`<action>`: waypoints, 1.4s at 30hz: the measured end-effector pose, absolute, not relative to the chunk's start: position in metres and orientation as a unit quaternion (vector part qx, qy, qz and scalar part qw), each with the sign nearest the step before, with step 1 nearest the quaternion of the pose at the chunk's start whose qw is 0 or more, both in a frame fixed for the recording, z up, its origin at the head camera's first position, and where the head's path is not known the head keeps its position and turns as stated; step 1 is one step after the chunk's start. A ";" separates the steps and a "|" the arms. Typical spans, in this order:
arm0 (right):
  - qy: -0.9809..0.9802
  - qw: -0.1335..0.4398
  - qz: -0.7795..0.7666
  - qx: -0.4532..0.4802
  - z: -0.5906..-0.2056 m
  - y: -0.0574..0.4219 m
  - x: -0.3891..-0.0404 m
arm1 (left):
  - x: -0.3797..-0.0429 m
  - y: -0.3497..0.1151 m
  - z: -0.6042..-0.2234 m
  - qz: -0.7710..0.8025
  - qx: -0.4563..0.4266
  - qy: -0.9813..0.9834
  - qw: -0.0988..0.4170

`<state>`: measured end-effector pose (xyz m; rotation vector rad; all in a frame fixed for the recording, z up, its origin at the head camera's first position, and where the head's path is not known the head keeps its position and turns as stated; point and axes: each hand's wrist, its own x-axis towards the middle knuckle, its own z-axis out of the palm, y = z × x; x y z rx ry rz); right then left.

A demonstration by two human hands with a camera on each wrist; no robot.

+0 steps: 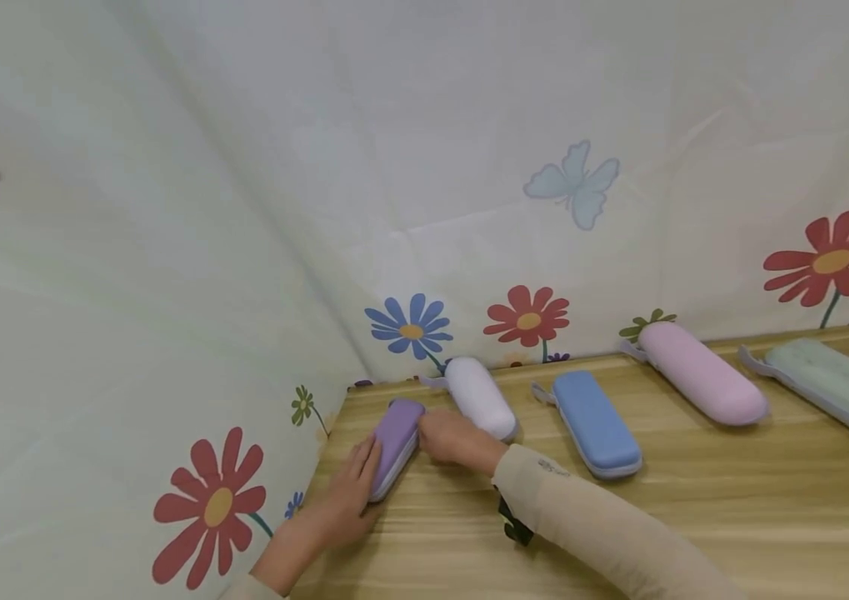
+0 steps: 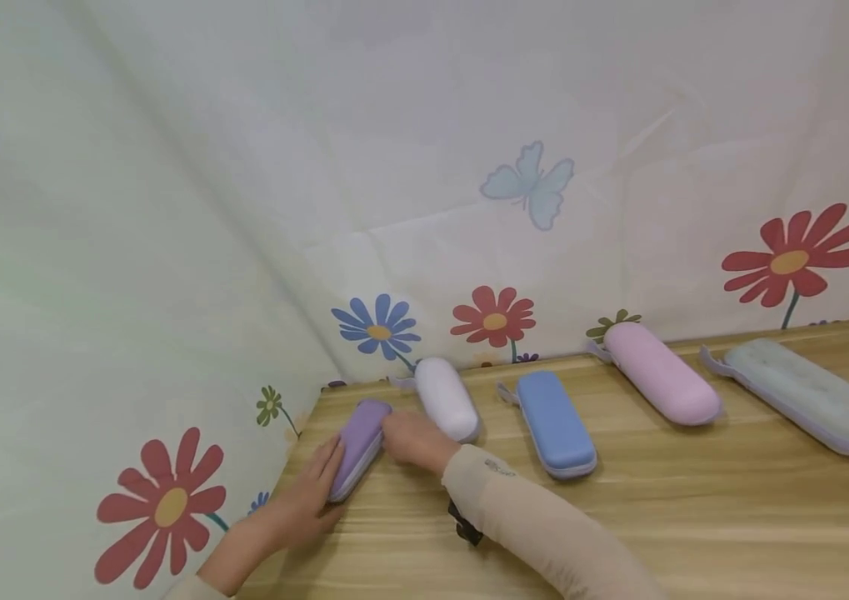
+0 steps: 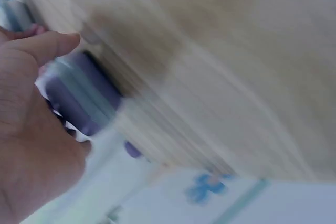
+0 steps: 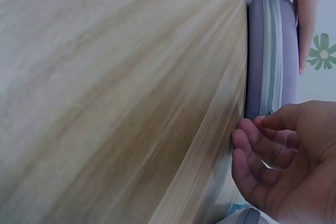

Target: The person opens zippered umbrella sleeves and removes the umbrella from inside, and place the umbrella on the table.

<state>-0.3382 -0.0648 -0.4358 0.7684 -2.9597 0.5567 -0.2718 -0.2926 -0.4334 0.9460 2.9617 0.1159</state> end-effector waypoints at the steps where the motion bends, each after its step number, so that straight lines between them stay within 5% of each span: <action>1: -0.952 0.018 0.177 0.247 -0.436 -0.065 -0.339 | -0.272 -0.297 -0.434 0.038 0.314 0.948 0.014; 10: -0.962 0.024 0.130 0.238 -0.434 -0.062 -0.342 | -0.281 -0.294 -0.454 0.050 0.344 0.935 -0.076; 19: -0.961 0.027 0.099 0.258 -0.433 -0.059 -0.336 | -0.270 -0.274 -0.455 0.018 0.291 0.953 -0.085; 29: -0.942 0.018 0.075 0.326 -0.430 -0.071 -0.320 | -0.265 -0.249 -0.459 -0.020 0.263 0.952 -0.155; 42: -0.933 0.002 0.097 0.347 -0.426 -0.070 -0.315 | -0.284 -0.229 -0.464 -0.067 0.262 0.905 -0.329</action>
